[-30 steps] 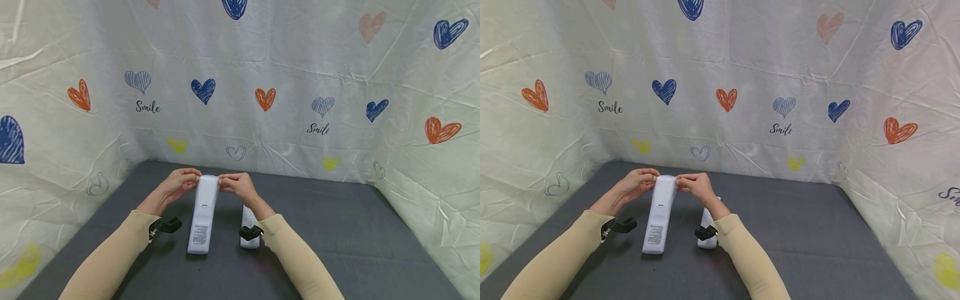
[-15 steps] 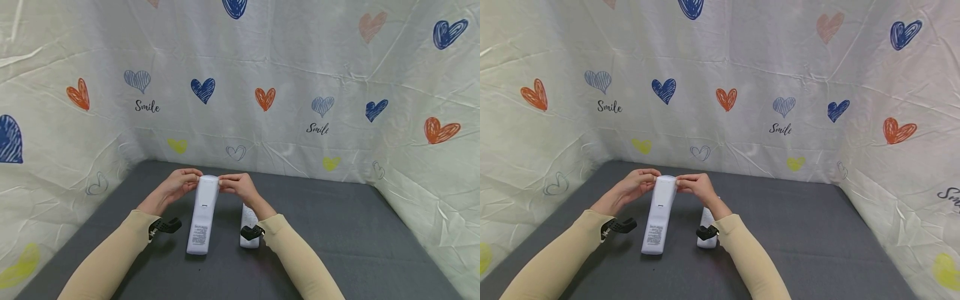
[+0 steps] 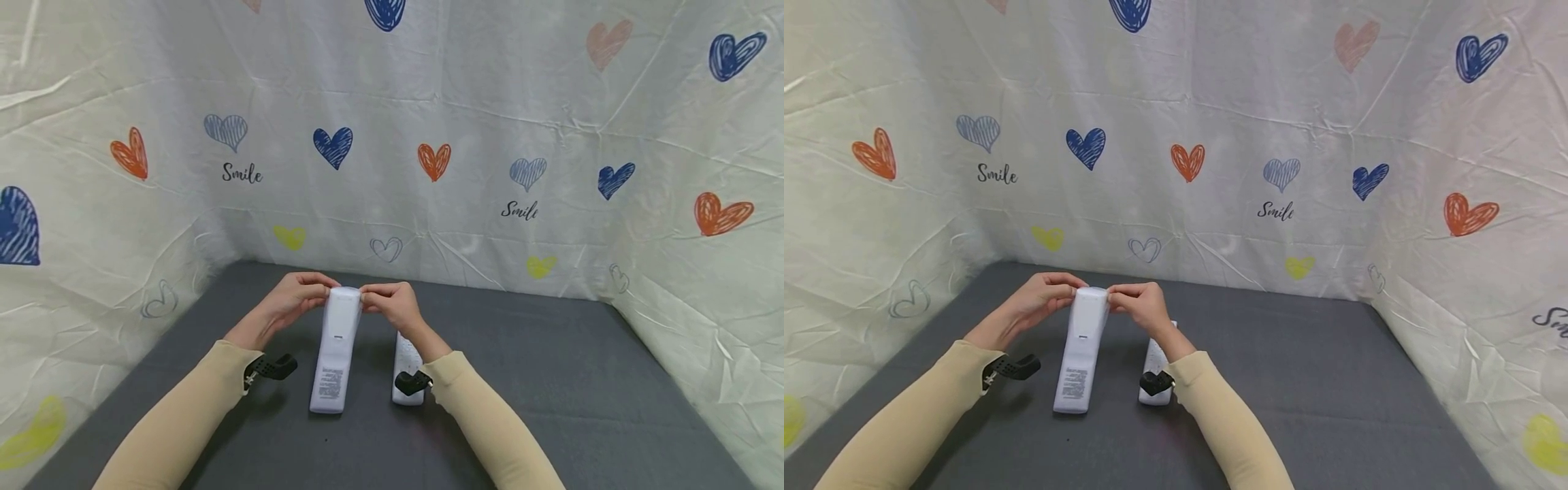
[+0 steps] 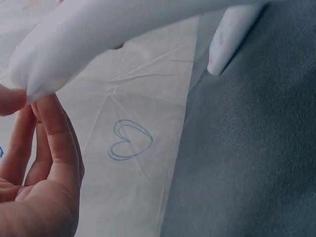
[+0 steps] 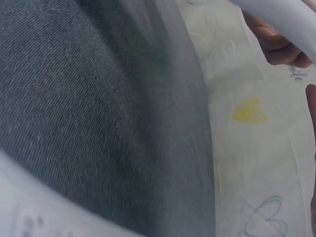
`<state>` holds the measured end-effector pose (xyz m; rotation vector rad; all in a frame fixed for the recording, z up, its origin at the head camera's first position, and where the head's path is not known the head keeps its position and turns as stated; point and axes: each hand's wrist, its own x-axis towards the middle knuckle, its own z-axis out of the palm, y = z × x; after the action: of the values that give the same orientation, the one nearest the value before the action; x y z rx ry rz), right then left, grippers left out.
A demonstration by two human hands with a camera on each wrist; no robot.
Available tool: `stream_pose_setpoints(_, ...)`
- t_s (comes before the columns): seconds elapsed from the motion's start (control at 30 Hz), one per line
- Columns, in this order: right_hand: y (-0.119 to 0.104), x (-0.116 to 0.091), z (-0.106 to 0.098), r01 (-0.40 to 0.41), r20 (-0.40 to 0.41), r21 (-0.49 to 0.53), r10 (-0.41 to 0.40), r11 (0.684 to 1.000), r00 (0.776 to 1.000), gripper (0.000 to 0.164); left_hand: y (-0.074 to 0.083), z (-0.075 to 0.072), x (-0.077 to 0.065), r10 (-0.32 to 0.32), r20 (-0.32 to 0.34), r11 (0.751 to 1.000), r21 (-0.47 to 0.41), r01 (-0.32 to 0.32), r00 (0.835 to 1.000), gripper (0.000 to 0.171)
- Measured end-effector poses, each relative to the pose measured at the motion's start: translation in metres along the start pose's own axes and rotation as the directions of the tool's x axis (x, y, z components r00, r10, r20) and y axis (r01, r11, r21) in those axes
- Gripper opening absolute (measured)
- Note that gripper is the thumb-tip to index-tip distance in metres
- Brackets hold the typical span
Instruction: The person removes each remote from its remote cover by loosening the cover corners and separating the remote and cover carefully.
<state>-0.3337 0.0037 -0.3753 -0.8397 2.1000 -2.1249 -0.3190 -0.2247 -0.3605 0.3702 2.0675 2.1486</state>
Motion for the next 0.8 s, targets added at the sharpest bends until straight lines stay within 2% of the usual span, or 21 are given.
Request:
stream_pose_setpoints(0.17,0.0017,0.0018,0.0012,-0.035,0.005,0.036,0.035,0.999,0.999,0.024,0.0000,-0.0007,-0.0017,-0.013,0.013,1.000,-0.022,0.013,1.000,0.019)
stream_pose_setpoints(0.37,0.0045,0.0043,0.0020,-0.117,0.004,0.085,0.117,0.989,0.993,0.025,0.0012,-0.0014,-0.0019,-0.040,0.056,0.997,-0.065,0.044,0.998,0.019)
stream_pose_setpoints(0.5,0.0039,0.0051,0.0034,-0.146,0.003,0.084,0.146,0.986,0.989,0.025,0.0008,-0.0020,-0.0004,-0.051,0.067,0.995,-0.087,0.057,0.996,0.021)
stream_pose_setpoints(0.6,0.0018,0.0058,0.0055,-0.146,0.013,0.087,0.146,0.985,0.989,0.026,0.0006,-0.0030,-0.0008,-0.040,0.071,0.994,-0.097,0.047,0.997,0.021)
stream_pose_setpoints(0.8,-0.0005,0.0067,0.0088,-0.129,0.000,0.097,0.130,0.987,0.992,0.025,0.0022,-0.0034,-0.0021,0.026,0.054,0.991,-0.134,-0.018,0.998,0.023)
